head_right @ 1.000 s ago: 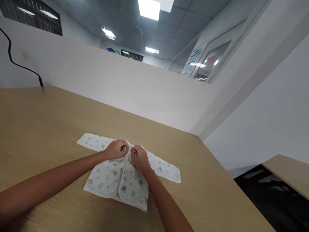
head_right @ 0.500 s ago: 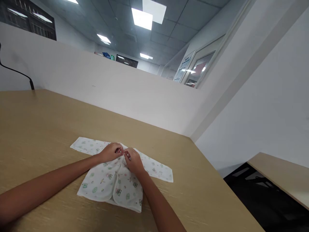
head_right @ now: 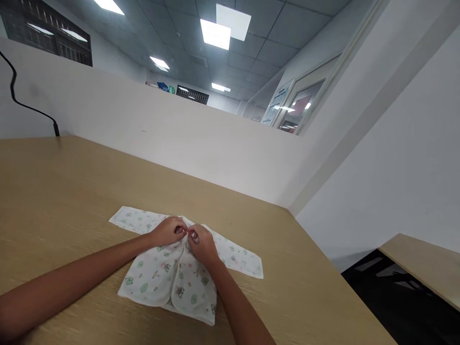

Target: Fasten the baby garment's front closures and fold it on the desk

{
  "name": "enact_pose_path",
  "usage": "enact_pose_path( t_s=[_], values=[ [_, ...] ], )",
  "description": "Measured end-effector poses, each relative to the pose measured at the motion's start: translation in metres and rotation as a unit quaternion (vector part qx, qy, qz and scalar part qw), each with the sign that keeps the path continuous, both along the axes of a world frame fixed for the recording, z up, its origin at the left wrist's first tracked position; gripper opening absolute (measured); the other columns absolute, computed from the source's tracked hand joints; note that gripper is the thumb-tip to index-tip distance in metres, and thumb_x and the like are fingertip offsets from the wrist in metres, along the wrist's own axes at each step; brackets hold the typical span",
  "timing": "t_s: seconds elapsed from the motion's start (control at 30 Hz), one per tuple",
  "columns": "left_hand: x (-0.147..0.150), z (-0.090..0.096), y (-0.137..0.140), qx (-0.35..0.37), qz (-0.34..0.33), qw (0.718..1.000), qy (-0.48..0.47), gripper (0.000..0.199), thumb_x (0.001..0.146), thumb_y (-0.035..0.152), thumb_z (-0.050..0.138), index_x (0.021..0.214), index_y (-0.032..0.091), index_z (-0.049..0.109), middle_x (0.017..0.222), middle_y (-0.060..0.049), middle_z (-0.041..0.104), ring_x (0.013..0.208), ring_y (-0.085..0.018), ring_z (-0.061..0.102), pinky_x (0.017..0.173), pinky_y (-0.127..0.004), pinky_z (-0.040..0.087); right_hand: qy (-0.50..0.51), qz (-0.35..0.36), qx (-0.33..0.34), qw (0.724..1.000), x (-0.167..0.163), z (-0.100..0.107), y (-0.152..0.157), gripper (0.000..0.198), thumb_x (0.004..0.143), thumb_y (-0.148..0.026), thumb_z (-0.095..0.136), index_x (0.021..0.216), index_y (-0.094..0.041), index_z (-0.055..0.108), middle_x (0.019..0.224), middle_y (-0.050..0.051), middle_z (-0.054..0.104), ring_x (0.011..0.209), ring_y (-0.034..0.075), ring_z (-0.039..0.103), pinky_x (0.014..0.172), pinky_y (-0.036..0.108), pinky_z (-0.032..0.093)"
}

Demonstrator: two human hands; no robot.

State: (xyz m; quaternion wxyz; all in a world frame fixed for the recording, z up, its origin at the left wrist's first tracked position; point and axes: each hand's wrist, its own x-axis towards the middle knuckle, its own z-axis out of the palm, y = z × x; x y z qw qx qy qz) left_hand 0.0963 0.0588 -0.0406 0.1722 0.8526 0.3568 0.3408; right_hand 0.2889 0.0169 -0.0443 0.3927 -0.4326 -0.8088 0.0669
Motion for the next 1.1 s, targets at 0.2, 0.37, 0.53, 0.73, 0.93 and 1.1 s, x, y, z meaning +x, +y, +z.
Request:
enact_pose_path(
  t_s=[0.2,0.37,0.53,0.73,0.93,1.1],
  values=[
    [-0.0018,-0.0031,0.0036,-0.012,-0.041,0.999,-0.018,0.016,0.084,0.021,0.063,0.083,0.021,0.079,0.074,-0.001,0.070,0.068,-0.013,0.058,0.063,-0.023,0.035,-0.021,-0.042,0.010,0.999,0.0009,-0.0005,0.0017,0.008,0.080,-0.014,0.058,0.077,-0.019,0.064,0.075,0.003,0.061,0.075,0.018,0.056,0.069,0.027,0.041],
    [-0.0024,-0.0041,0.0045,-0.003,-0.023,0.999,-0.027,0.011,0.081,0.022,0.068,0.078,0.021,0.079,0.076,-0.001,0.072,0.071,-0.014,0.060,0.067,-0.024,0.037,-0.023,-0.037,0.005,0.999,0.0011,-0.0019,0.0036,0.011,0.082,-0.016,0.059,0.075,-0.019,0.066,0.073,0.003,0.061,0.073,0.017,0.056,0.066,0.027,0.040],
    [-0.0024,0.0014,0.0003,-0.019,0.031,0.999,-0.029,0.006,0.076,0.022,0.073,0.079,0.022,0.078,0.072,0.000,0.069,0.070,-0.014,0.060,0.066,-0.024,0.037,-0.017,-0.023,0.000,1.000,-0.0001,-0.0008,0.0032,0.010,0.082,-0.014,0.060,0.077,-0.019,0.068,0.075,0.003,0.062,0.074,0.017,0.057,0.069,0.027,0.041],
    [-0.0019,0.0004,0.0014,-0.027,0.040,0.998,-0.036,0.003,0.075,0.021,0.073,0.074,0.020,0.076,0.071,0.000,0.068,0.068,-0.014,0.059,0.065,-0.024,0.038,-0.017,-0.034,-0.005,0.999,-0.0016,0.0016,0.0000,0.012,0.087,-0.024,0.063,0.078,-0.019,0.068,0.074,0.003,0.062,0.073,0.017,0.057,0.068,0.028,0.041],
    [-0.0038,-0.0021,0.0013,0.000,-0.029,0.999,-0.030,0.015,0.079,0.017,0.066,0.081,0.021,0.080,0.074,-0.001,0.070,0.070,-0.013,0.060,0.066,-0.023,0.037,-0.022,-0.054,-0.035,0.998,-0.0018,0.0019,0.0015,0.007,0.082,-0.025,0.065,0.079,-0.019,0.066,0.075,0.002,0.059,0.072,0.017,0.055,0.067,0.028,0.040],
    [-0.0040,-0.0026,0.0035,-0.020,-0.036,0.998,-0.036,0.020,0.077,0.013,0.065,0.085,0.021,0.081,0.074,-0.001,0.072,0.069,-0.013,0.060,0.063,-0.022,0.037,-0.006,-0.047,-0.045,0.998,-0.0004,-0.0011,0.0042,0.006,0.077,-0.016,0.058,0.076,-0.019,0.063,0.074,0.001,0.059,0.072,0.016,0.055,0.068,0.027,0.040]
  ],
)
